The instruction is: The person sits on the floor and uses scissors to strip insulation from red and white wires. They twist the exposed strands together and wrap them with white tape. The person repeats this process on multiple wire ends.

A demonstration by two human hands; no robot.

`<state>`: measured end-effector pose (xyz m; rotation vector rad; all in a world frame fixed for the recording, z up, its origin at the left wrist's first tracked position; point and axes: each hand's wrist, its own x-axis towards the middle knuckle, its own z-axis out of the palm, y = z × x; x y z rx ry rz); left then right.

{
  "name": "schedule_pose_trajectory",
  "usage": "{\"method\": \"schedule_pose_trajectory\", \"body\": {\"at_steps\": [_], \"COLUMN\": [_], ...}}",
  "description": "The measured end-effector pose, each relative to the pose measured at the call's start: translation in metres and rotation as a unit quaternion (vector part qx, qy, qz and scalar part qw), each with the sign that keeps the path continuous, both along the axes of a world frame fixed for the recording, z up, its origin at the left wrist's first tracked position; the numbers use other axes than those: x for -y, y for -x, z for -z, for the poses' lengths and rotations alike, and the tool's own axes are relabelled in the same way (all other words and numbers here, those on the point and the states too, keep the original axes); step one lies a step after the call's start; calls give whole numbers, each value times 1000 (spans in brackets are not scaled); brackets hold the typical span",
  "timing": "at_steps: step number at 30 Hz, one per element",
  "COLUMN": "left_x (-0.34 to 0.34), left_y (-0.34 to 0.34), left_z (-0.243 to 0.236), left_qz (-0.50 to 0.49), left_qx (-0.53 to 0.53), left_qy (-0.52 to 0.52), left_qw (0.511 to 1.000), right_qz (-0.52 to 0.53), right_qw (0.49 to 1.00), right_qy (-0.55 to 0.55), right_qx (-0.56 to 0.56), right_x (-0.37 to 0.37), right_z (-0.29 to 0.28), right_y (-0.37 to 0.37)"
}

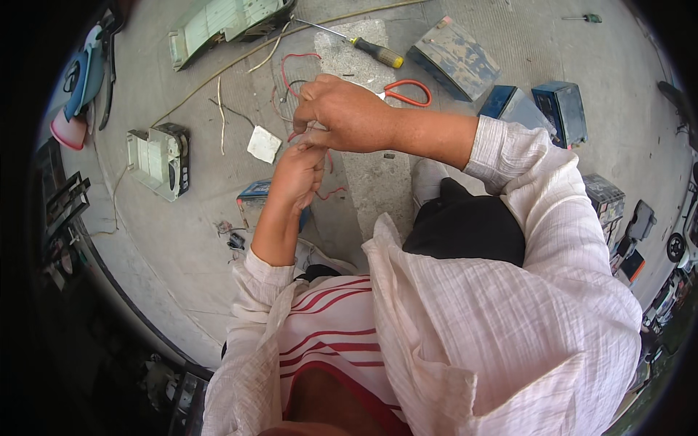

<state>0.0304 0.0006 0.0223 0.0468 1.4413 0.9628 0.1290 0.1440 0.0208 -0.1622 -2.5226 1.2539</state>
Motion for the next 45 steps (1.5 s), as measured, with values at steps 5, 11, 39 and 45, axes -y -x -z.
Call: {"method": "schedule_pose_trajectory", "body": {"at_steps": [5,11,39,45], "left_x": [5,0,9,10], "left_y": [-2,1,18,16], "left_z": [8,0,2,1], "left_qz": [7,0,101,125], "left_qx": [-37,25,183,200], "left_qy": [10,30,10,0], "left_qw": [999,999,978,972], "right_qz": [-25,-33,-186,-181], "right_qw": [1000,999,914,835], "right_qy": [-4,-1,352,500], "right_qx": [18,-21,83,142], "right_x": [10,3,-3,2], "right_z": [-3,3,8,17], "right_y": [5,6,5,1]}}
